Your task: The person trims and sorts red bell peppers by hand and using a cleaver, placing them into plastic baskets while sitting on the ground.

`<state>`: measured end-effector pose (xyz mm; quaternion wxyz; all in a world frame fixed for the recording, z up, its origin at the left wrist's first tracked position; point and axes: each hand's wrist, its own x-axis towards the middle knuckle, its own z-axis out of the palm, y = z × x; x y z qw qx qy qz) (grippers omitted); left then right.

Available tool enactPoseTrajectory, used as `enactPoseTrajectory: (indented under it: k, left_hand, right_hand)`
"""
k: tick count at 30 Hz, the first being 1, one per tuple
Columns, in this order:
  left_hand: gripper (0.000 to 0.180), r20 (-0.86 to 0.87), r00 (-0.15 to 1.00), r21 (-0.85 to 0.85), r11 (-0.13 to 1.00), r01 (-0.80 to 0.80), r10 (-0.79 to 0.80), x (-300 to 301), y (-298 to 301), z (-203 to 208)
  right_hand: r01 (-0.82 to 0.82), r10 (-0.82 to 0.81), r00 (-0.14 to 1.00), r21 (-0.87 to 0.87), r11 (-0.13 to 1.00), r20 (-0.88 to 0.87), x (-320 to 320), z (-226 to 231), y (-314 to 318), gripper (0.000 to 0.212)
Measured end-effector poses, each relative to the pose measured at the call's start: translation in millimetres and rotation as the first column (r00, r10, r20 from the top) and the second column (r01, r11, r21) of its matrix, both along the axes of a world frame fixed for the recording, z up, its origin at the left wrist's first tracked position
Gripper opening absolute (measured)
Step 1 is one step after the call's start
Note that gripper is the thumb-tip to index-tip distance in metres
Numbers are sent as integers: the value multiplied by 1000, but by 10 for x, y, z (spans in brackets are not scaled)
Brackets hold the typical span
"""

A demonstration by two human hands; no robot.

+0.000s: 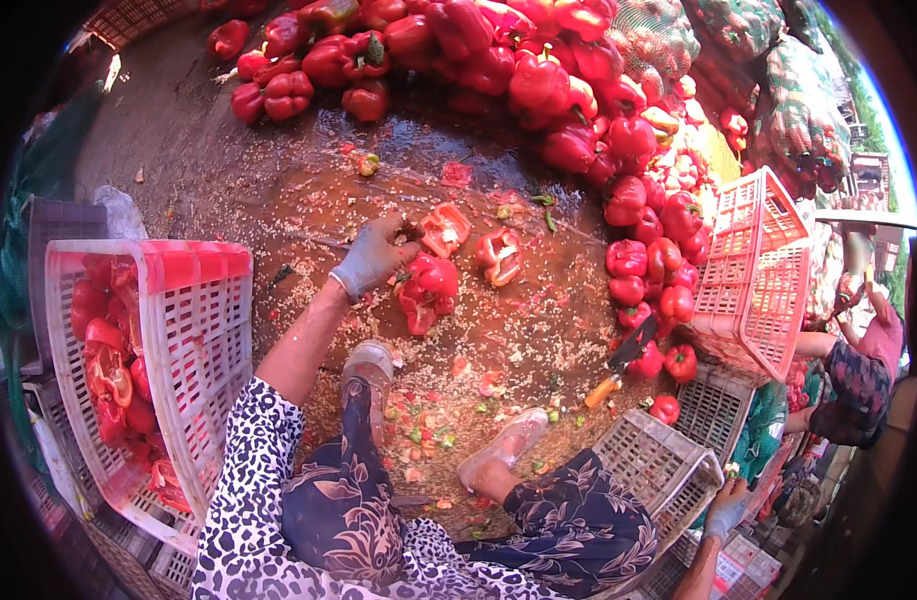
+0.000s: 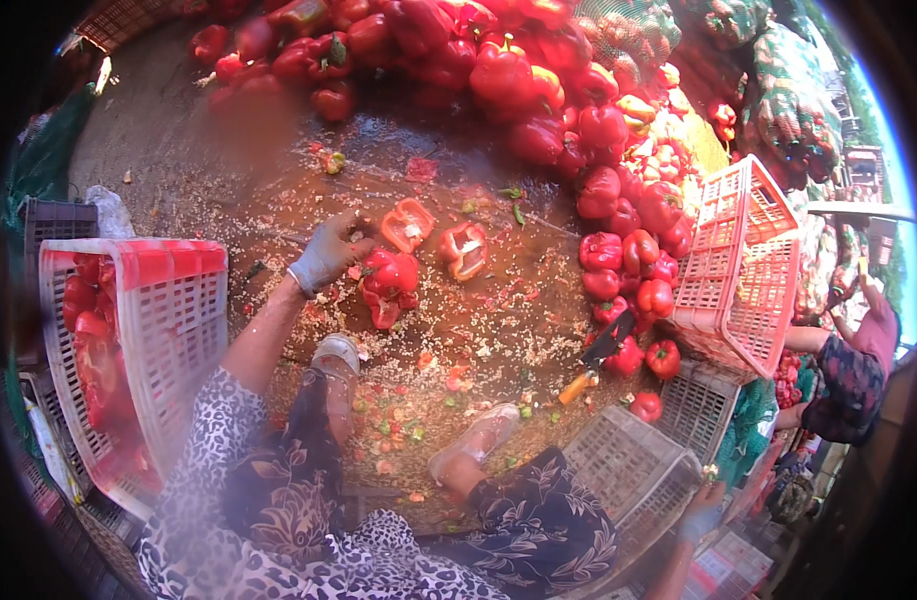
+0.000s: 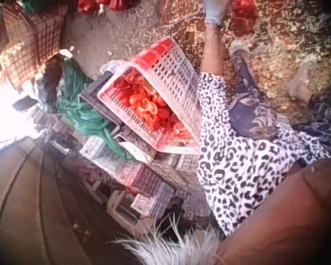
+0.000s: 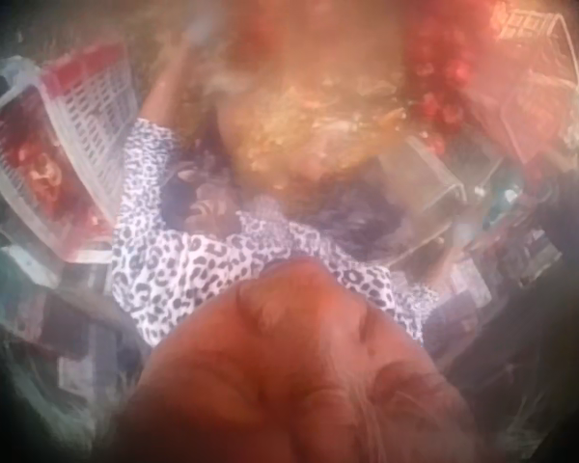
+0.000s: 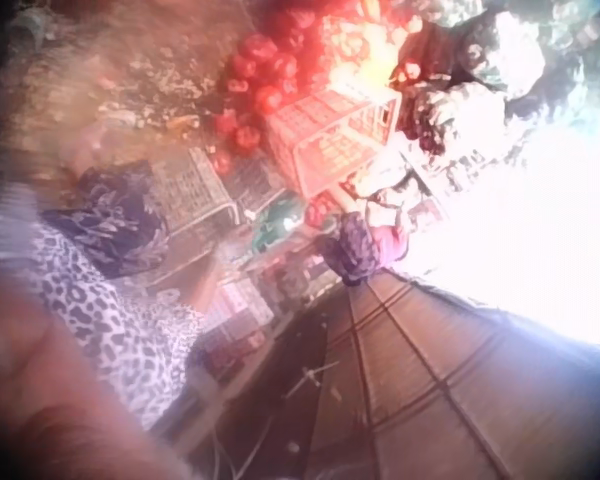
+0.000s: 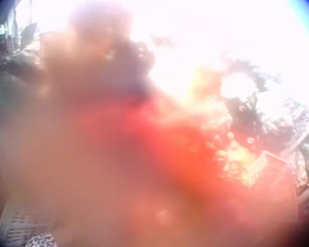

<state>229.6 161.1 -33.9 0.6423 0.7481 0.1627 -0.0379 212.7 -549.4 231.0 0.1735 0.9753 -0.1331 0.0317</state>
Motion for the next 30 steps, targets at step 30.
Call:
enactPoseTrajectory:
  k: [30]
  left_hand:
    - [63,-307,950,264,964,30,55,82,-246,-676]
  right_hand:
    - [218,-250,860,764,-607,-444,195,-3142,4931,48]
